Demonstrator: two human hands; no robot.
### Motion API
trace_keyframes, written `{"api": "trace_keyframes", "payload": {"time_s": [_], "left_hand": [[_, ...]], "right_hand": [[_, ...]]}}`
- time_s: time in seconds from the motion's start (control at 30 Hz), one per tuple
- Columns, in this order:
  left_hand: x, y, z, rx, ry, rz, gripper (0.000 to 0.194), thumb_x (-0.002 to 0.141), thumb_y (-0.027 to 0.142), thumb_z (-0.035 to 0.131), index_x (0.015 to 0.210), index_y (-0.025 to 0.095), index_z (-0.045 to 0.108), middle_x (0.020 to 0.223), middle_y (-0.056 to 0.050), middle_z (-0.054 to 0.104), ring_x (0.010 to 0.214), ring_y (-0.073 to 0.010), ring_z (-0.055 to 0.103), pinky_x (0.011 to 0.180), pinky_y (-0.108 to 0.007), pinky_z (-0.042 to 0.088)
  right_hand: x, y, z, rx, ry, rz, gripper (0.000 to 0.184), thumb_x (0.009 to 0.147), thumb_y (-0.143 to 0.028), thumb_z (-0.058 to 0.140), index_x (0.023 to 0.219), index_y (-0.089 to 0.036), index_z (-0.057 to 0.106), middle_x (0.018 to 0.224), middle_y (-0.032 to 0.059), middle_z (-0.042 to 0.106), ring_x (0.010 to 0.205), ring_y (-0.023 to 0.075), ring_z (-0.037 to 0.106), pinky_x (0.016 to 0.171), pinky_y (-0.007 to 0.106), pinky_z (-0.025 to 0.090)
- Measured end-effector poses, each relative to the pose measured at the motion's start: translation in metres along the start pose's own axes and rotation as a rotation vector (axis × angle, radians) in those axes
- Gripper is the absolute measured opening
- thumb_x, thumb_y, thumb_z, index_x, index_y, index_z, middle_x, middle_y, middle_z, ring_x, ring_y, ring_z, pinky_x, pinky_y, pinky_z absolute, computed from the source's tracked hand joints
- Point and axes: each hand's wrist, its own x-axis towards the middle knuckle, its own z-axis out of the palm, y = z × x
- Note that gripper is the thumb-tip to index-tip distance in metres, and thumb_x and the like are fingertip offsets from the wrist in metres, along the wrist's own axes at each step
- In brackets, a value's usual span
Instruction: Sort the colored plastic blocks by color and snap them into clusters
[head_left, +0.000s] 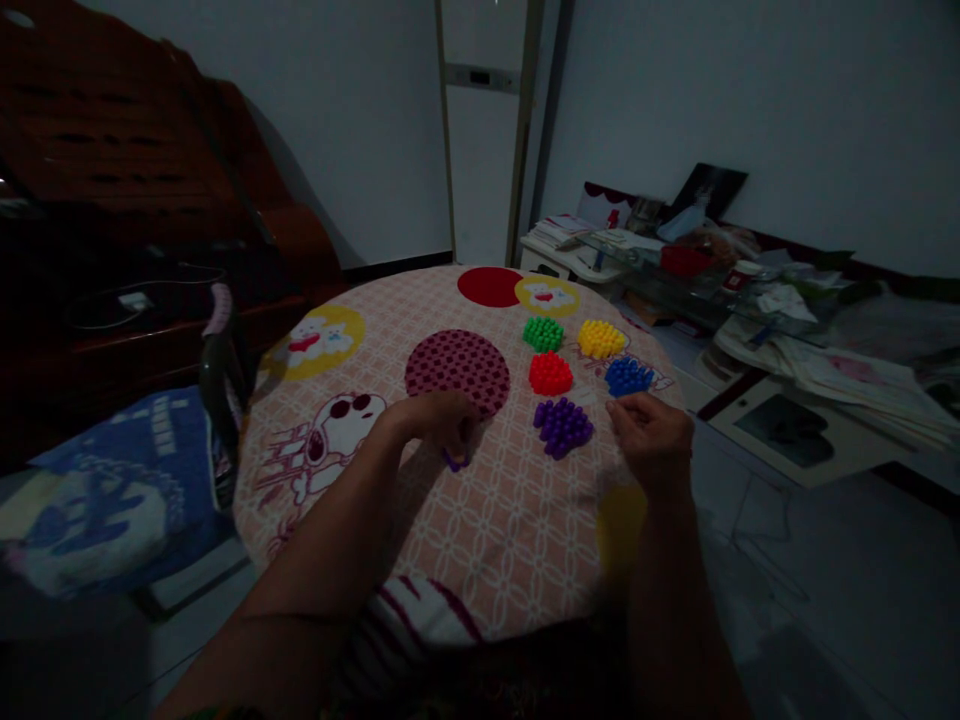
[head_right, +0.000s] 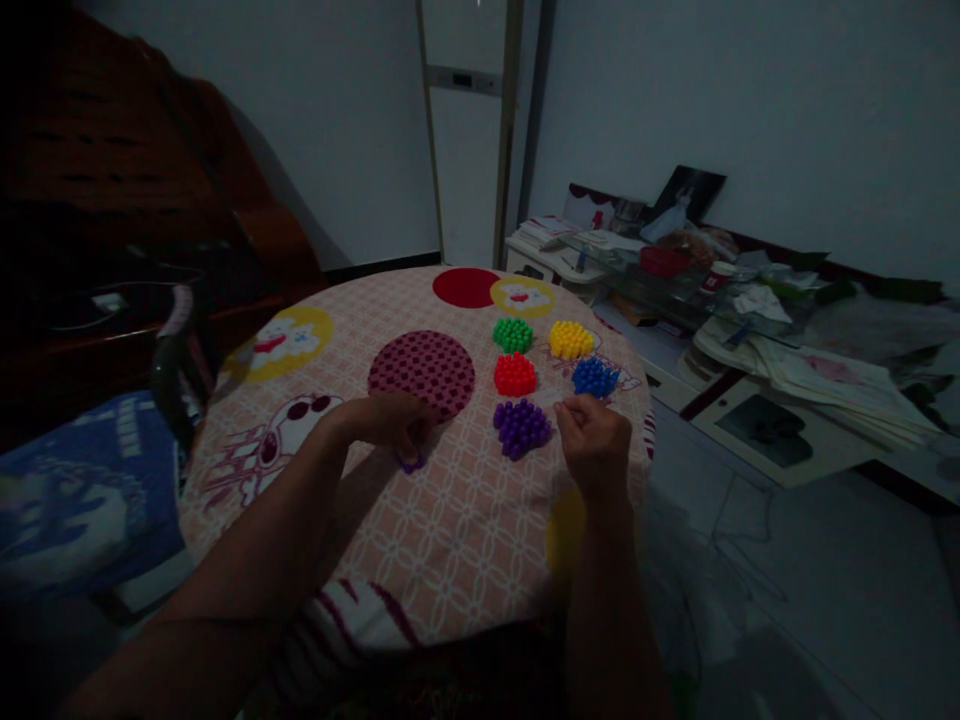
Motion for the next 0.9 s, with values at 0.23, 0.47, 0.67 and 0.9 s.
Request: {"api": "trace_keyframes", "payload": {"time_s": [0.23,0.47,0.67,0.9], "left_hand": [[0.012,0.019,0.007,-0.590,0.087,0.299,0.024,0.069,0.036,0.082,0.080,0.016,0.074,0.071,-0.003,0.071,0.063,-0.0138,0.063,0.059,-0.020,0.044],[0.036,0.051,0.036,-0.832,0.235,0.414,0.034,0.071,0.039,0.084,0.085,0.012,0.069,0.075,-0.003,0.068,0.066,-0.0122,0.061,0.063,-0.022,0.047],[0.040,0.061,0.046,-0.862,0.280,0.423,0.038,0.070,0.043,0.085,0.084,0.012,0.068,0.076,-0.003,0.068,0.069,-0.0125,0.062,0.064,-0.023,0.047],[0.048,0.050,0.044,-0.891,0.514,0.365,0.031,0.073,0.040,0.079,0.082,0.013,0.067,0.076,-0.003,0.068,0.068,-0.0130,0.063,0.065,-0.024,0.050]], "right_hand": [[-0.008,-0.007,0.009,0.236,-0.150,0.096,0.022,0.084,-0.038,0.066,0.074,-0.019,0.069,0.062,0.0015,0.066,0.056,0.0159,0.061,0.054,0.026,0.047],[-0.015,-0.019,0.021,0.381,-0.464,0.125,0.018,0.081,-0.035,0.070,0.083,-0.018,0.073,0.062,0.0005,0.067,0.053,0.0134,0.061,0.051,0.023,0.045],[-0.014,-0.013,0.017,0.386,-0.432,0.155,0.016,0.079,-0.034,0.069,0.080,-0.019,0.071,0.061,0.0001,0.066,0.054,0.0141,0.061,0.052,0.024,0.046],[-0.007,0.008,-0.011,0.095,-0.406,0.034,0.008,0.076,-0.024,0.065,0.076,-0.020,0.072,0.066,0.0014,0.068,0.061,0.0156,0.060,0.059,0.026,0.044]]}}
